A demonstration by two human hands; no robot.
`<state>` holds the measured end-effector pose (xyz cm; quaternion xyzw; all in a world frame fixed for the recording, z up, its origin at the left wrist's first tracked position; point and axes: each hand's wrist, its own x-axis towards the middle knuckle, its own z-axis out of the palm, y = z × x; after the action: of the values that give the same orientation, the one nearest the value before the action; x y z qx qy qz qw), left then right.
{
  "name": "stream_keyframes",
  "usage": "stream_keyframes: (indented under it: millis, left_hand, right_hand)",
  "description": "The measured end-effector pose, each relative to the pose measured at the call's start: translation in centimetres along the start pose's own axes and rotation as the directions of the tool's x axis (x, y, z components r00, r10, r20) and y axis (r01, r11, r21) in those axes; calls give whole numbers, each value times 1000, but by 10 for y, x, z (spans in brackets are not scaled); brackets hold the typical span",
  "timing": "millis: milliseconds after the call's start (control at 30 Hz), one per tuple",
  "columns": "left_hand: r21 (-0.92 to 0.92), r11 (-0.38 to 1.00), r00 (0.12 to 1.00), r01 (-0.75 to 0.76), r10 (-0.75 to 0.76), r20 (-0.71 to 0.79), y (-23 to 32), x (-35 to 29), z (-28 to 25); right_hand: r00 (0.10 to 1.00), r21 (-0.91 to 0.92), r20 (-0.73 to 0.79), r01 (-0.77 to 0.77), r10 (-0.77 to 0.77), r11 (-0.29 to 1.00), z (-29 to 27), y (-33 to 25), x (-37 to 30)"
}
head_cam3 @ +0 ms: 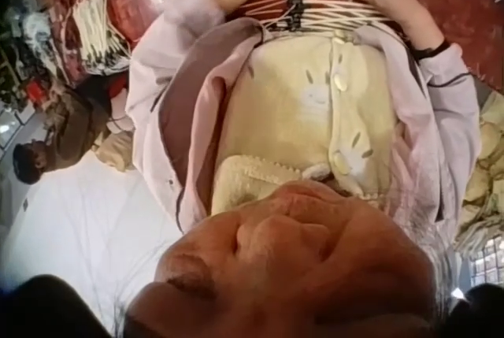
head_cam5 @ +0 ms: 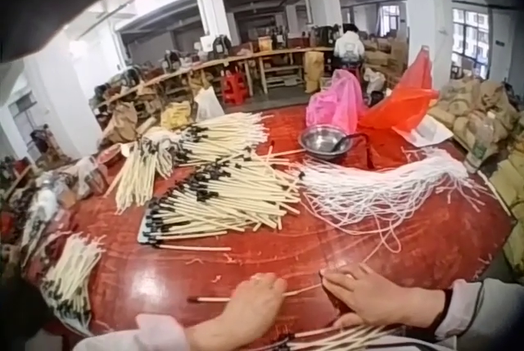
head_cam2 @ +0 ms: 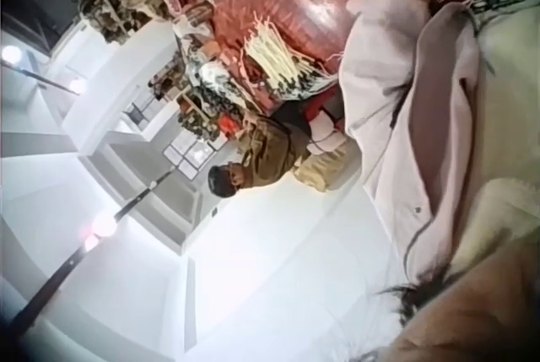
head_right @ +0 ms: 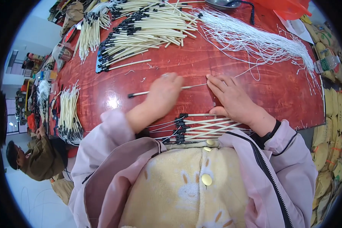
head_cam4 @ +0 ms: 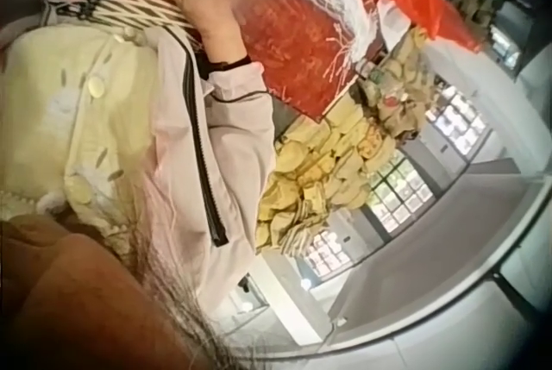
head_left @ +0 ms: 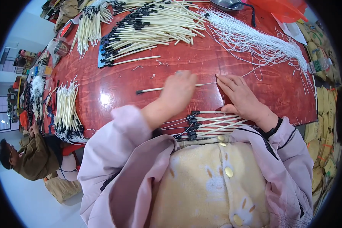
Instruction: The person picks up a white tube and a white string, threads the string through the tube by hand, and then places the assembled piece onto a pile on the table.
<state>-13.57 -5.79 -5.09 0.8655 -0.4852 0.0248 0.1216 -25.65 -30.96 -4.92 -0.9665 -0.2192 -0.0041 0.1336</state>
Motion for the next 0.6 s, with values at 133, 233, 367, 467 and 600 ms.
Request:
stream_keyframes:
  millis: [133, 233, 367, 467, 600]
  left_hand:
    - [-60, 996, 994, -66, 60, -90, 36, 42, 27]
    - [-17, 1000, 998, -6, 5, -57, 55, 49, 13]
    - [-34, 996, 997, 79, -78, 13, 47, 14, -29]
    - [-22, 966, 960, 257, -258, -107, 7, -19, -48]
    - [-122, 836, 826, 534, -547, -135, -31, -61, -34]
  right_hand:
    - [999, 21, -51, -11, 12, 1000, 4, -8, 4]
    - [989, 63, -138, -37, 46, 997, 0, -7, 2]
    - [967, 114, -240, -64, 90, 991, -6, -2, 0]
    - [972, 62, -206, -102, 112, 993, -7, 9, 8]
    - [963, 16, -270, -9, 13, 1000, -3, 2, 34]
